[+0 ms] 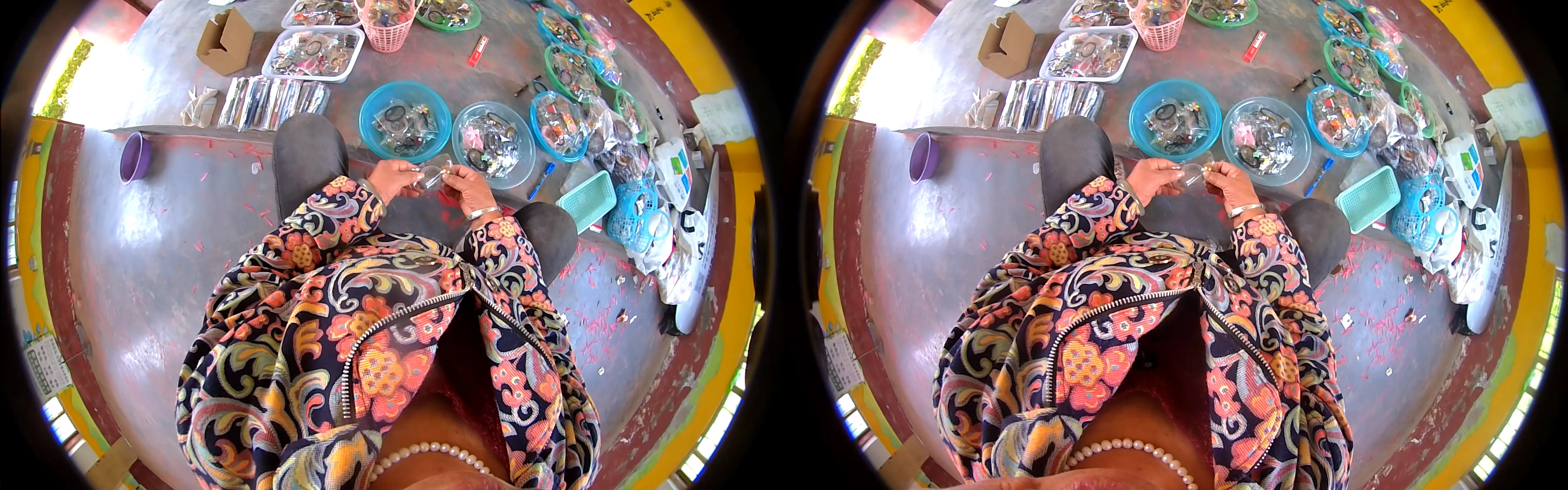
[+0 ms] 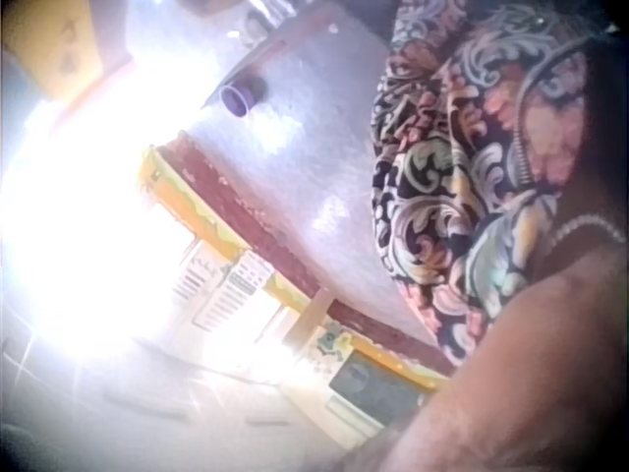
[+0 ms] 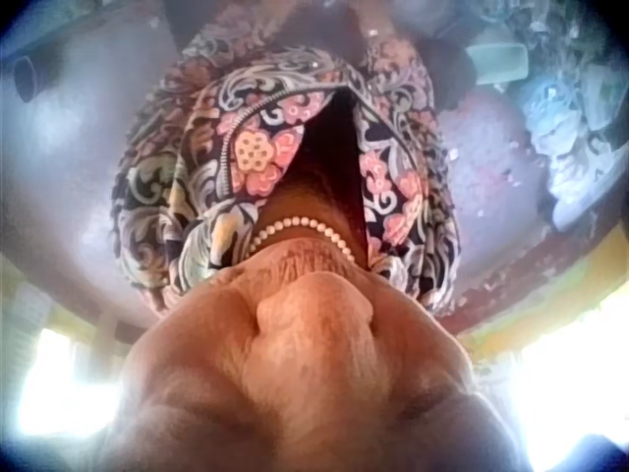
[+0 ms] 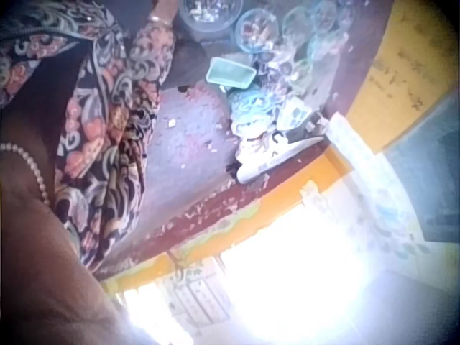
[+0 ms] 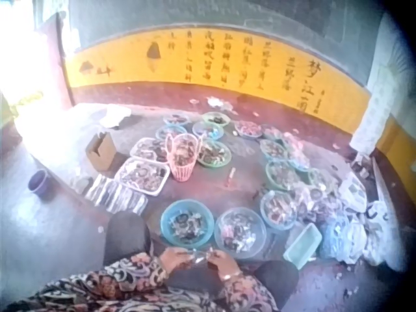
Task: The person sits on the floor and repeatedly picks up small jewelry items from blue bowls, places them into clear plastic bags, and sets the packaged items aside. The task involves handling various small accessories and organizing them into individual bags.
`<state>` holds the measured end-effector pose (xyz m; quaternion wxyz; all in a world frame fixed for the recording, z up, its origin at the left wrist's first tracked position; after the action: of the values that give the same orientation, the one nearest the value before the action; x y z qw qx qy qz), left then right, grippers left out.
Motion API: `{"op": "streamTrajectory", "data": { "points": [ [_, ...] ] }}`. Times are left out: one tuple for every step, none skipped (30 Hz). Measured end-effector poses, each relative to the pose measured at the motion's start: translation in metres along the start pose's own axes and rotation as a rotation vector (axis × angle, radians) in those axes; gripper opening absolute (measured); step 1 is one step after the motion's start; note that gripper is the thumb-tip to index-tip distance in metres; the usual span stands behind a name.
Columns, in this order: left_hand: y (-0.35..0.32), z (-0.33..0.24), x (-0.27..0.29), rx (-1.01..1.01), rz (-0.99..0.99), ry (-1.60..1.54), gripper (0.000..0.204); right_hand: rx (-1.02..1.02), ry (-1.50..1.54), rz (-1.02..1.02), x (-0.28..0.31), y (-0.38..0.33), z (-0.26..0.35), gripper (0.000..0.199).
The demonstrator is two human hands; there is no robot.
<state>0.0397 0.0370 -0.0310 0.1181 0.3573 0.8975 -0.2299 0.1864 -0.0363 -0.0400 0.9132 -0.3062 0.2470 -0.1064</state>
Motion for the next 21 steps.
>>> {"op": "streamTrajectory", "data": {
  "points": [
    [0.001,0.002,0.000,0.004,0.023,0.009,0.019,0.012,0.002,0.014,0.000,0.000,0.000,0.014],
    [0.001,0.002,0.001,-0.002,0.014,0.005,0.021,0.004,0.001,0.008,0.002,0.002,-0.002,0.014],
    [0.000,0.003,0.001,0.008,0.015,-0.021,0.021,0.005,0.001,0.016,0.003,0.004,-0.003,0.014],
    [0.000,0.005,0.001,0.017,0.016,-0.047,0.021,0.006,0.000,0.024,0.005,0.006,-0.004,0.015],
    [-0.001,0.005,0.000,0.027,0.019,-0.075,0.021,0.008,-0.001,0.031,0.005,0.007,-0.003,0.016],
    [-0.001,0.005,-0.001,0.046,0.028,-0.128,0.021,0.029,-0.007,0.001,0.006,0.007,-0.002,0.017],
    [-0.002,0.004,-0.002,0.065,0.039,-0.182,0.021,0.051,-0.013,-0.029,0.007,0.006,-0.001,0.019],
    [-0.003,0.003,-0.002,0.081,0.045,-0.232,0.021,0.074,-0.018,-0.053,0.007,0.005,0.000,0.020],
    [-0.001,0.001,0.000,0.074,0.012,-0.235,0.021,0.081,-0.005,-0.102,0.008,0.004,0.001,0.021],
    [0.002,0.000,0.002,0.067,-0.020,-0.237,0.021,0.088,0.008,-0.150,0.011,0.002,0.003,0.022],
    [0.005,-0.002,0.003,0.062,-0.049,-0.242,0.021,0.095,0.022,-0.202,0.014,0.001,0.004,0.023],
    [0.010,-0.003,0.007,0.056,-0.123,-0.237,0.020,0.107,0.062,-0.235,0.020,0.003,0.002,0.022],
    [0.015,-0.003,0.012,0.050,-0.196,-0.232,0.020,0.090,0.084,-0.231,0.023,0.005,0.001,0.022],
    [0.020,-0.001,0.016,0.045,-0.269,-0.230,0.020,0.072,0.104,-0.230,0.026,0.004,-0.001,0.022],
    [0.026,0.000,0.020,0.043,-0.290,-0.264,0.020,0.053,0.123,-0.229,0.028,0.004,-0.002,0.022],
    [0.031,0.002,0.023,0.041,-0.311,-0.297,0.021,0.044,0.134,-0.213,0.029,0.007,-0.005,0.020],
    [0.034,0.001,0.023,0.039,-0.331,-0.331,0.021,0.030,0.123,-0.209,0.030,0.008,-0.007,0.019],
    [0.037,0.001,0.023,0.048,-0.367,-0.318,0.021,0.016,0.111,-0.205,0.030,0.008,-0.009,0.019],
    [0.041,0.000,0.023,0.033,-0.384,-0.330,0.021,0.003,0.100,-0.200,0.031,0.009,-0.011,0.018],
    [0.046,-0.001,0.024,0.020,-0.401,-0.339,0.021,-0.004,0.092,-0.209,0.031,0.011,-0.011,0.017],
    [0.053,-0.001,0.027,0.006,-0.419,-0.349,0.021,-0.015,0.091,-0.203,0.031,0.013,-0.012,0.017]
  ]
}}
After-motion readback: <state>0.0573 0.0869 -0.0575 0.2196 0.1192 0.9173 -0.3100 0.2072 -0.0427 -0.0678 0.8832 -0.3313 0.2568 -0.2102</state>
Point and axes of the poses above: each hand's wrist, its own y-axis towards the middle knuckle, its own x-axis out of the back of the hand, z = x × y, the point moved 6 cm from there along y, towards the middle knuckle, and after that the axes turned 11 degrees about -x, right-handed, at the moved point
